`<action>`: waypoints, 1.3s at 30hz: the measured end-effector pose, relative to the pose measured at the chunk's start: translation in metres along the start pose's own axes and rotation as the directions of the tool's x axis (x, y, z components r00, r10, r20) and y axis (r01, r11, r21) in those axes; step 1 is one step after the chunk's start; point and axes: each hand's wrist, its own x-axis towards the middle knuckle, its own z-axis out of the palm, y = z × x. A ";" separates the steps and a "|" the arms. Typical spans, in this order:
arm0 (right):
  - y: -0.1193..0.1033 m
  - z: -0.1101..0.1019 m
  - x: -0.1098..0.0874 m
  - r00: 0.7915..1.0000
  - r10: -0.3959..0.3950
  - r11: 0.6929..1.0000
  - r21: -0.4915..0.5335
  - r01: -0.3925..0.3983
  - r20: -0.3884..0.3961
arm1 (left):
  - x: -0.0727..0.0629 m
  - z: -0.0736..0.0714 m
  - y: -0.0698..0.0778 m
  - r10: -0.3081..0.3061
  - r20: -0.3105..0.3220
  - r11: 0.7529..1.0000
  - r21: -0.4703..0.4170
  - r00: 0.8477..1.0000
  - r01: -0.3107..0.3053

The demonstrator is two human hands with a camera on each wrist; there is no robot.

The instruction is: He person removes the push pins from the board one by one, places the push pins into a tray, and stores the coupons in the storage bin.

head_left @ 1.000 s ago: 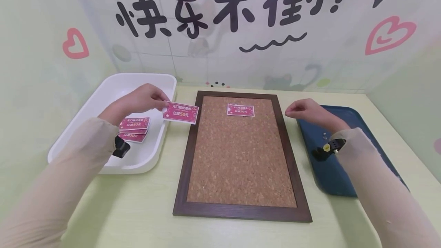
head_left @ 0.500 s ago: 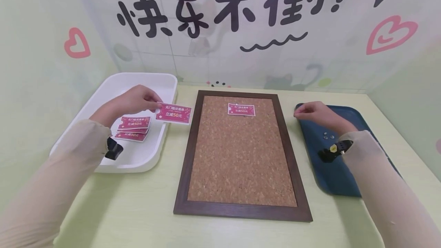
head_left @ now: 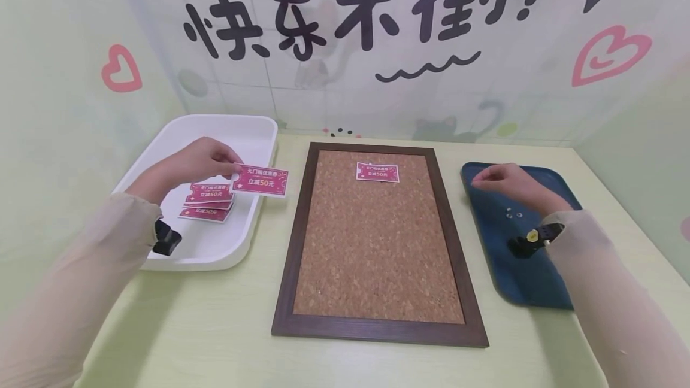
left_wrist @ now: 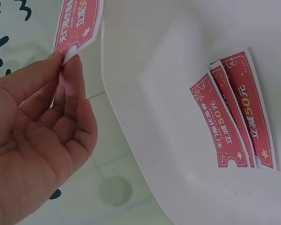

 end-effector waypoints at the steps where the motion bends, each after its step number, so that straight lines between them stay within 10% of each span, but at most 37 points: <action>1: 0.001 0.000 -0.001 1.000 0.003 1.000 -0.004 -0.003 -0.002 | -0.001 0.000 -0.001 -0.003 0.001 1.000 0.000 1.000 0.003; 39: 0.045 -0.017 -0.026 0.995 0.078 0.995 -0.056 -0.081 -0.061 | -0.020 -0.024 -0.023 -0.006 -0.044 1.000 0.026 0.999 0.007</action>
